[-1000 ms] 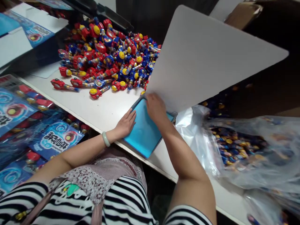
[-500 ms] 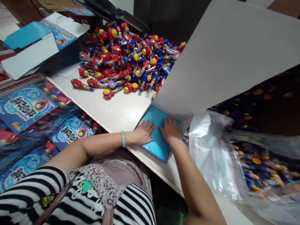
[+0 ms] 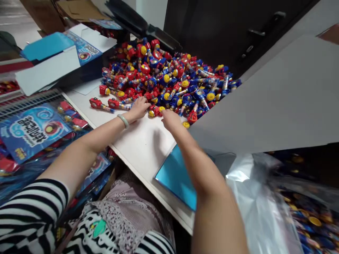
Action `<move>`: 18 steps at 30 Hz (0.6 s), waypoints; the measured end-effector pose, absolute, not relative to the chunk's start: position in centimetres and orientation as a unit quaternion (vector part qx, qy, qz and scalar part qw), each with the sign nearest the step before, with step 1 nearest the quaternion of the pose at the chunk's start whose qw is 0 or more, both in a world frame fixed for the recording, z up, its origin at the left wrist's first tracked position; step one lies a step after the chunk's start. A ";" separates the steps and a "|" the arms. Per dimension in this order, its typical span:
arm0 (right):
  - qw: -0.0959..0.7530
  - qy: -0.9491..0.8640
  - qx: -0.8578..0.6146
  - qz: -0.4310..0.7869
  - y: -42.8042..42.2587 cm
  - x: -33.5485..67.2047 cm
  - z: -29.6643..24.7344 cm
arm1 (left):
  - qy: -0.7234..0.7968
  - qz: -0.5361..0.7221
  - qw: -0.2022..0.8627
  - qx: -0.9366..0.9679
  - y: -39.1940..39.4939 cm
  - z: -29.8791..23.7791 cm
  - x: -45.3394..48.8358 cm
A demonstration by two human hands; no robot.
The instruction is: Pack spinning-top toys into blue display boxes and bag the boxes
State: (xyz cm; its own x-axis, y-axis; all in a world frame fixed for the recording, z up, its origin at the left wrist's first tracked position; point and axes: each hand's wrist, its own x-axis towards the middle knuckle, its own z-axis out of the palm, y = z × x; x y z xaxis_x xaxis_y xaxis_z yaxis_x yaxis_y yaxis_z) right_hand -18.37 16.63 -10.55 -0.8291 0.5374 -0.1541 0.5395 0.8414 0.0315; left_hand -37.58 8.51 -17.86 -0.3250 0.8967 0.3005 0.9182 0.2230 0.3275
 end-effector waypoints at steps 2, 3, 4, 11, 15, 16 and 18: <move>0.097 0.945 0.313 0.016 18.0 -22.9 -12.4 | -0.789 -0.176 0.025 -0.588 10.5 -18.9 -38.5; 0.104 0.939 0.326 0.021 18.7 -24.4 -13.3 | -0.792 -0.164 0.020 -0.588 11.4 -19.3 -38.6; 0.114 0.935 0.336 0.025 19.3 -25.6 -14.1 | -0.795 -0.159 0.014 -0.585 12.2 -19.8 -38.6; 0.177 0.931 0.319 0.035 20.3 -26.0 -15.5 | -0.783 -0.150 -0.029 -0.604 12.9 -21.0 -38.3; 0.207 0.949 0.236 0.002 17.7 -22.6 -14.2 | -0.652 -0.142 -0.074 -0.741 8.6 -21.4 -37.0; 0.215 0.953 0.215 -0.010 17.0 -21.4 -13.7 | -0.613 -0.152 -0.093 -0.770 7.3 -21.5 -36.6; 0.218 0.956 0.193 -0.046 16.0 -18.6 -12.3 | -0.555 -0.200 -0.142 -0.795 4.8 -21.4 -35.8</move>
